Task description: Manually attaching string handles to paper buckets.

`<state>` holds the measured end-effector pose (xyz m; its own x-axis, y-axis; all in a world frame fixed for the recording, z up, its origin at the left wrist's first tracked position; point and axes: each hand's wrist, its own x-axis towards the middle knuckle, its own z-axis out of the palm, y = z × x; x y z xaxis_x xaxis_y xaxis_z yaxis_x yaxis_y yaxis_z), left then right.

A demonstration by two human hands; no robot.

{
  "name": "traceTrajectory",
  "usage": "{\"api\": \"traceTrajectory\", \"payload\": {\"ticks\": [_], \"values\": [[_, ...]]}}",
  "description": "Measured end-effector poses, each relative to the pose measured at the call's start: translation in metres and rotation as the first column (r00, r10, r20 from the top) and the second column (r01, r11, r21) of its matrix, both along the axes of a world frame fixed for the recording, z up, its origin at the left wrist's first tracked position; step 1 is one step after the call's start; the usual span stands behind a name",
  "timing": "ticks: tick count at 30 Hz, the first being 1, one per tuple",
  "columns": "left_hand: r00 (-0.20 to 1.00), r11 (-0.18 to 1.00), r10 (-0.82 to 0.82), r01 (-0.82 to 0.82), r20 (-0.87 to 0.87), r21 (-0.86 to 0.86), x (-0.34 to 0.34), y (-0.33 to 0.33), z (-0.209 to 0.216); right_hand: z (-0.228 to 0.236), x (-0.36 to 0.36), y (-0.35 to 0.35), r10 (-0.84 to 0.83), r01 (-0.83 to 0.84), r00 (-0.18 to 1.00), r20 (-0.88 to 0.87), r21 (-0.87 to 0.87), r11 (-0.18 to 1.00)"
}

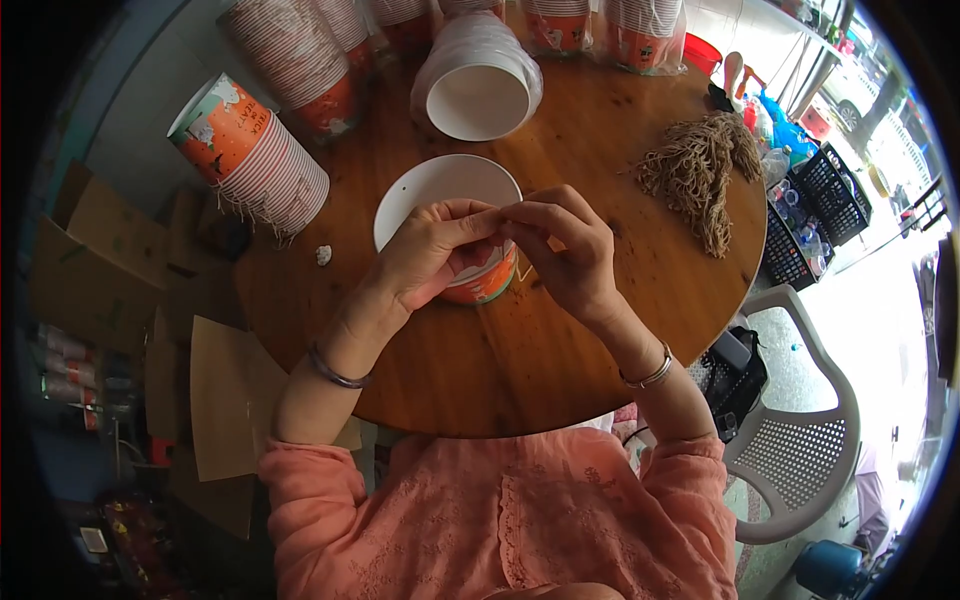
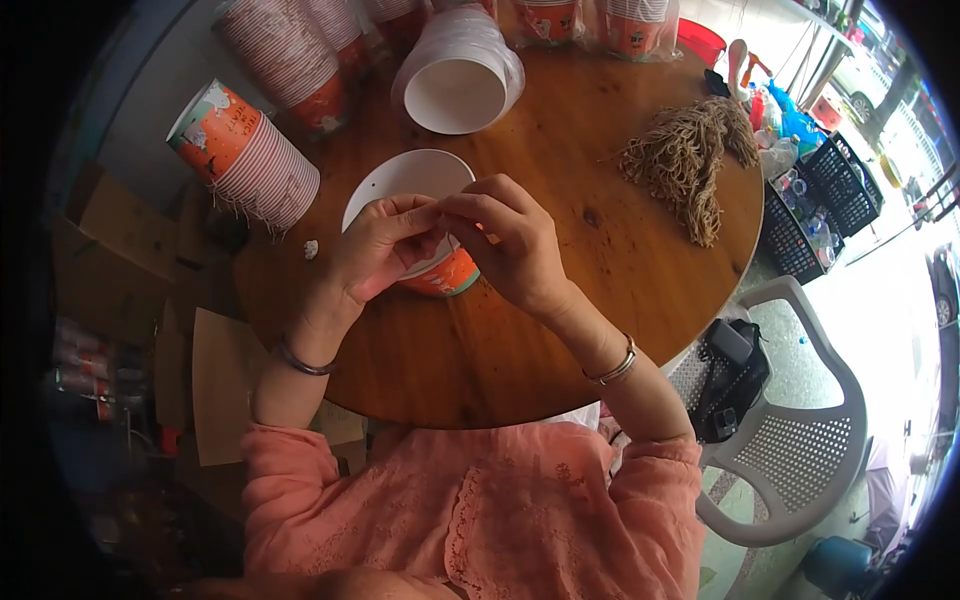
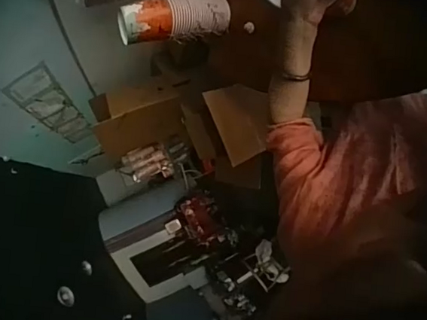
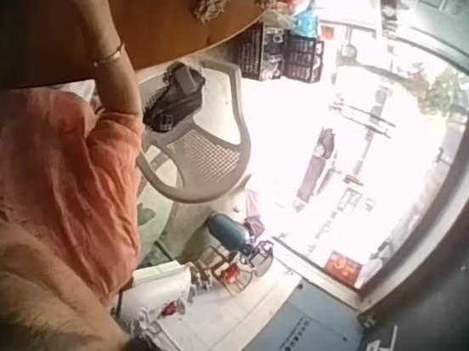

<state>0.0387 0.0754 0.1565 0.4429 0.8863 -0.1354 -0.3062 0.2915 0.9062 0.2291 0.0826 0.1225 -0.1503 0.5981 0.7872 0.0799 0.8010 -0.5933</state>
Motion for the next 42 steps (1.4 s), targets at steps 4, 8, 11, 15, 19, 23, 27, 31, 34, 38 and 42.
{"api": "traceTrajectory", "payload": {"ticks": [4, 8, 11, 15, 19, 23, 27, 31, 34, 38, 42], "values": [[0.998, 0.999, 0.054, -0.054, -0.039, -0.001, 0.004, -0.005, 0.006, -0.001, 0.001, 0.001, -0.002, 0.001, 1.000, -0.007, -0.080, 0.997], [0.938, 0.945, 0.181, -0.082, -0.297, 0.318, 0.004, -0.010, 0.004, -0.005, -0.001, -0.004, 0.050, -0.112, 0.985, -0.165, -0.392, 0.913], [0.908, 0.895, 0.265, -0.106, -0.324, 0.433, 0.003, -0.012, 0.000, 0.008, 0.003, -0.014, 0.126, -0.302, 0.943, -0.307, -0.638, 0.708], [0.880, 0.862, 0.332, -0.136, -0.340, 0.488, 0.004, -0.016, 0.001, 0.010, 0.004, -0.022, 0.123, -0.325, 0.938, -0.325, -0.698, 0.638], [0.852, 0.819, 0.368, -0.106, -0.374, 0.564, 0.005, -0.018, -0.001, -0.003, 0.002, -0.018, 0.036, -0.204, 0.957, -0.287, -0.582, 0.787], [0.738, 0.752, 0.432, 0.023, -0.518, 0.659, 0.003, -0.016, -0.008, -0.013, 0.001, -0.014, 0.027, -0.266, 0.915, -0.403, -0.550, 0.792], [0.727, 0.798, 0.378, 0.057, -0.573, 0.600, 0.000, -0.010, -0.008, -0.014, -0.006, -0.017, 0.021, -0.250, 0.891, -0.454, -0.451, 0.857], [0.666, 0.536, 0.571, 0.140, -0.480, 0.833, 0.016, -0.008, 0.004, -0.001, -0.002, -0.020, 0.036, -0.211, 0.938, -0.345, -0.487, 0.848], [0.724, 0.299, 0.599, 0.193, -0.341, 0.935, 0.026, -0.002, 0.000, 0.009, -0.003, -0.023, 0.068, -0.199, 0.960, -0.272, -0.491, 0.848], [0.717, 0.580, 0.518, 0.107, -0.467, 0.808, 0.032, -0.009, 0.002, 0.012, 0.008, -0.017, 0.078, -0.153, 0.985, -0.154, -0.576, 0.803], [0.590, 0.381, 0.684, 0.214, -0.430, 0.899, 0.030, -0.009, -0.007, 0.019, 0.010, -0.014, 0.150, -0.361, 0.914, -0.376, -0.586, 0.725]]}}
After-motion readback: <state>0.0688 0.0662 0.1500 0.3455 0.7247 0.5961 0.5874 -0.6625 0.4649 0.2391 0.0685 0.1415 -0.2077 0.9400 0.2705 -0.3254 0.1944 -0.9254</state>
